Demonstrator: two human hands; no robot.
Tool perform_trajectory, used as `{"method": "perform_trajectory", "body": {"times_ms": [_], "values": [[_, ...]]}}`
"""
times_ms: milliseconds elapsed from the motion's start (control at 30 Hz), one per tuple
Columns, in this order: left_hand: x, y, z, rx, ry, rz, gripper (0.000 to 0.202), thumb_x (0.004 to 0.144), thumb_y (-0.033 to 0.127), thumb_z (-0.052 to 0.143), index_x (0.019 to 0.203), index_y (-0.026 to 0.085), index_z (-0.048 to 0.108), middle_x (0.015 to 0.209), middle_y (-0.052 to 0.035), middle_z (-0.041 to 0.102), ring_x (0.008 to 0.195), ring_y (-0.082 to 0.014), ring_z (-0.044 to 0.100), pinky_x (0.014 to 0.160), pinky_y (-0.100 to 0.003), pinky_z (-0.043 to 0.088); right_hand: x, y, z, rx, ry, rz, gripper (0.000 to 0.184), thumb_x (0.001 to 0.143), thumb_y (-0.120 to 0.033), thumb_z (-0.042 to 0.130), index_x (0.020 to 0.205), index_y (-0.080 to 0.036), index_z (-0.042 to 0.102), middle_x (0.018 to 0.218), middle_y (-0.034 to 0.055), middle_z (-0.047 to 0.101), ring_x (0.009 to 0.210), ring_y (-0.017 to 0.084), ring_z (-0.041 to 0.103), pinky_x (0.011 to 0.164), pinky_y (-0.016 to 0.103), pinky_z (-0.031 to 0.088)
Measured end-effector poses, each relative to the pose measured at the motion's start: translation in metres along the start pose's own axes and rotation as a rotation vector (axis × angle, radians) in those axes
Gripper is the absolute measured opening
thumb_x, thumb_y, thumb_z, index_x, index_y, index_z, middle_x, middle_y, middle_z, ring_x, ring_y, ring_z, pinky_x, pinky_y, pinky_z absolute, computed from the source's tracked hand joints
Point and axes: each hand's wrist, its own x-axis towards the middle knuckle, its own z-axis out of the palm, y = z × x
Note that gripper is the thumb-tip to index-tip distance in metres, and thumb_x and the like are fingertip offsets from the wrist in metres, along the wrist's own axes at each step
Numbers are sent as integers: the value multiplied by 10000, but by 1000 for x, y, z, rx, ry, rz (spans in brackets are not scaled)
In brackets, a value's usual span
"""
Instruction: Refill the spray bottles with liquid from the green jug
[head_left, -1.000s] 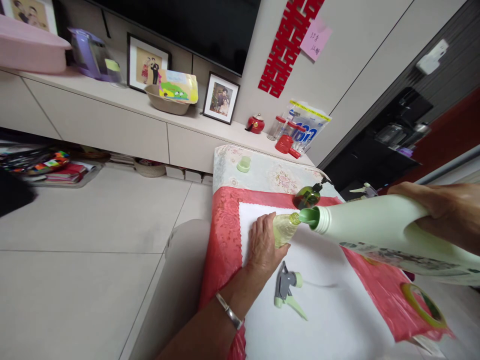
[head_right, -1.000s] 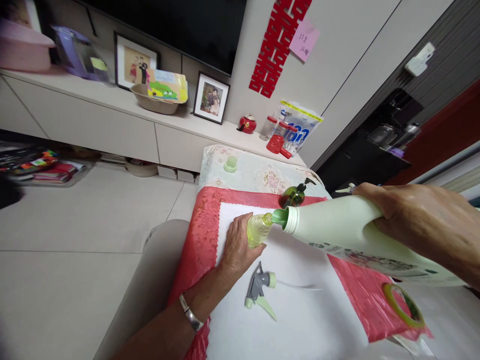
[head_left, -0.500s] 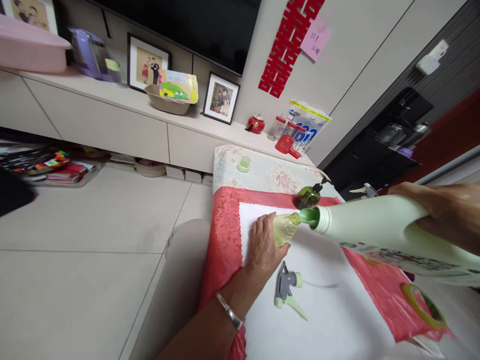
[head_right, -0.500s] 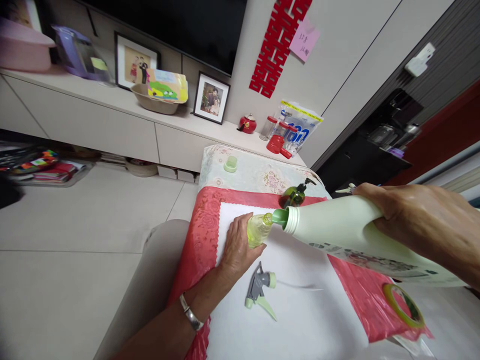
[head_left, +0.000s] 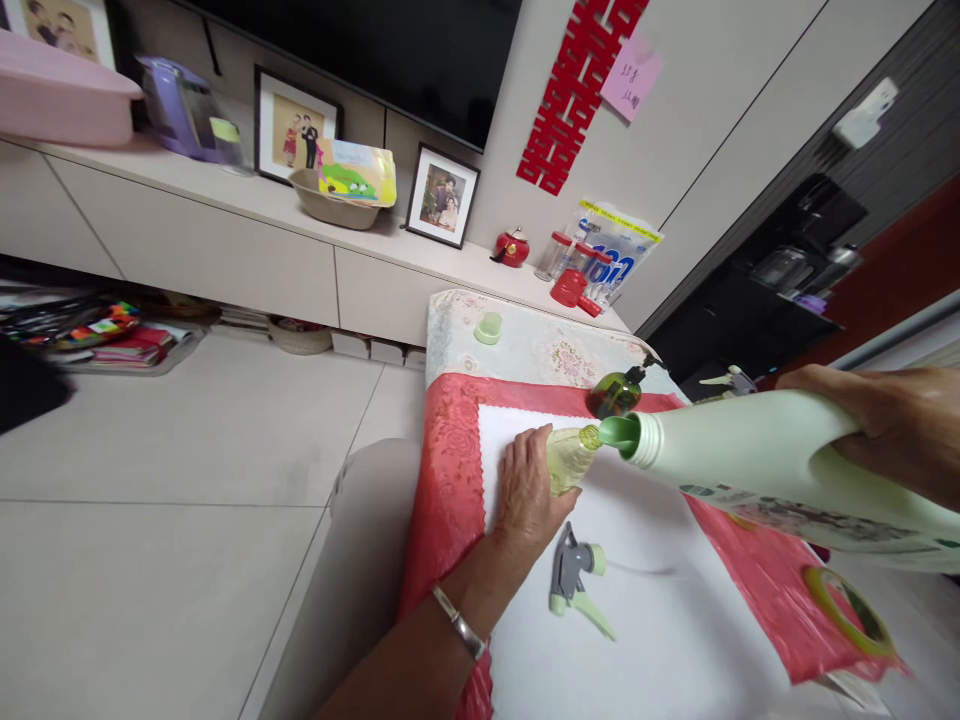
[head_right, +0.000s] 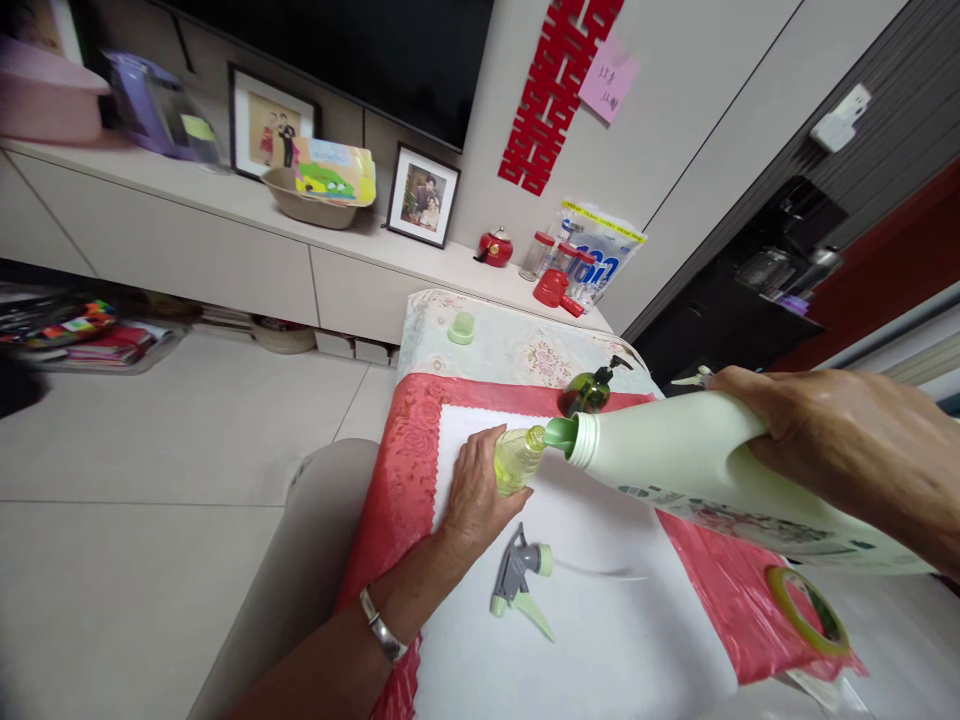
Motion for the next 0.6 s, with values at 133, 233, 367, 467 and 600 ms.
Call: {"method": "perform_trajectory", "body": {"times_ms": [133,233,367,467,600], "values": [[0,0,0,-2,-8,2,875,648,130,848,1380,202,374,1301,-123,572,1220,-331,541,1078,-523,460,-2,-11,-10,-92,-186,-59,542,626,-346,687,1164,-406,674,741,4,698,539,163,589,529,273,267],[0,1,-1,1,-11,-4,867,649,126,847,1376,201,380,1300,-122,572,1217,-328,541,1078,-518,459,-3,-14,-13,-125,-186,-27,529,650,-362,671,1174,-432,656,763,-12,704,556,168,610,513,265,308],[0,0,0,-2,-9,-3,863,651,122,837,1376,209,377,1299,-111,568,1221,-325,540,1084,-512,455,-4,-15,-11,-154,-185,-12,517,669,-384,643,1178,-475,639,771,-34,708,566,178,624,495,263,340],[0,0,0,-14,4,-6,858,652,119,825,1374,234,375,1298,-96,564,1227,-321,544,1084,-511,457,-4,-17,-10,-122,-187,8,532,641,-385,644,1165,-478,650,796,-32,719,606,196,646,493,268,352],[1,-1,1,-29,17,-8,864,631,105,829,1366,228,392,1288,-104,574,1211,-324,552,1079,-515,462,-4,-27,-8,-21,-217,121,551,518,-342,651,1054,-448,717,745,-20,713,587,211,634,492,282,342]]}}
